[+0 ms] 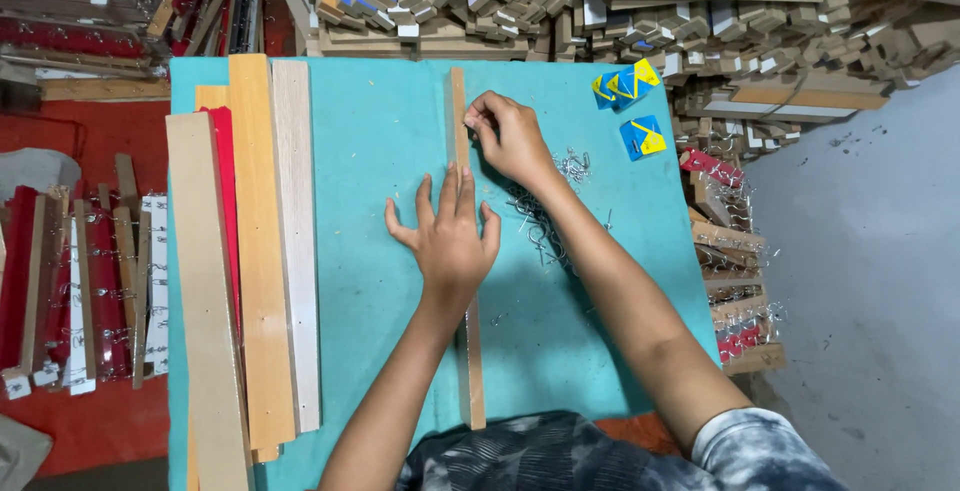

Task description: Attach metal clips to wooden strips by picking them from a pile and pressing them into pre-drilled holes.

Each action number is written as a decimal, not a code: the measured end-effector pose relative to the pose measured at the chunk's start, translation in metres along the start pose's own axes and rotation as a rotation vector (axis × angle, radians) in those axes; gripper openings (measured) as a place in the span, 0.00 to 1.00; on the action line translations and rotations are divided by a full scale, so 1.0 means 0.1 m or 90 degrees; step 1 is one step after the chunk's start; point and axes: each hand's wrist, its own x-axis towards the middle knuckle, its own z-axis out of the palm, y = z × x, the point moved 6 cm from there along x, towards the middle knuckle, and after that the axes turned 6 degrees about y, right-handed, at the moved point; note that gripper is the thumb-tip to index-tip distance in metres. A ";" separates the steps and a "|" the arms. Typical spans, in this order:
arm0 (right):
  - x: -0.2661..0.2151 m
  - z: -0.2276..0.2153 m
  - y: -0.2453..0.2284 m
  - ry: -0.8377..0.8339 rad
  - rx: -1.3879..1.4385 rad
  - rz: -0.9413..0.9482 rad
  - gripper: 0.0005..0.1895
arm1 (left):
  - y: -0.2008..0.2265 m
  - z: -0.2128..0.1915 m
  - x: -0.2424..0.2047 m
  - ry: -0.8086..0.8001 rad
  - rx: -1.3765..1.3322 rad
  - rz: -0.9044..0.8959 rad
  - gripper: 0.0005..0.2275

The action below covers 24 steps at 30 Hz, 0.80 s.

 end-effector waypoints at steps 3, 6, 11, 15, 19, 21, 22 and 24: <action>-0.01 -0.02 0.01 -0.003 -0.001 0.011 0.02 | -0.01 0.03 -0.02 0.000 -0.003 -0.006 0.19; -0.01 -0.02 0.04 0.002 -0.004 0.023 0.03 | 0.02 0.00 -0.02 0.004 -0.004 -0.006 0.19; 0.19 0.06 0.18 0.023 0.022 0.040 0.03 | 0.01 0.03 -0.02 -0.002 0.001 0.004 0.19; 0.40 0.12 0.30 0.029 0.017 0.053 0.02 | -0.01 0.03 -0.03 -0.018 -0.003 0.000 0.18; 0.54 0.19 0.44 0.027 0.017 0.064 0.02 | -0.03 0.05 -0.05 -0.022 0.004 -0.003 0.18; 0.57 0.18 0.45 0.041 0.027 0.072 0.02 | -0.05 0.09 -0.08 -0.028 0.003 -0.005 0.18; 0.53 0.18 0.44 0.041 0.027 0.073 0.02 | -0.07 0.09 -0.09 -0.030 0.004 -0.006 0.18; 0.49 0.19 0.44 0.029 0.012 0.079 0.02 | -0.15 0.18 -0.12 -0.102 -0.070 -0.053 0.18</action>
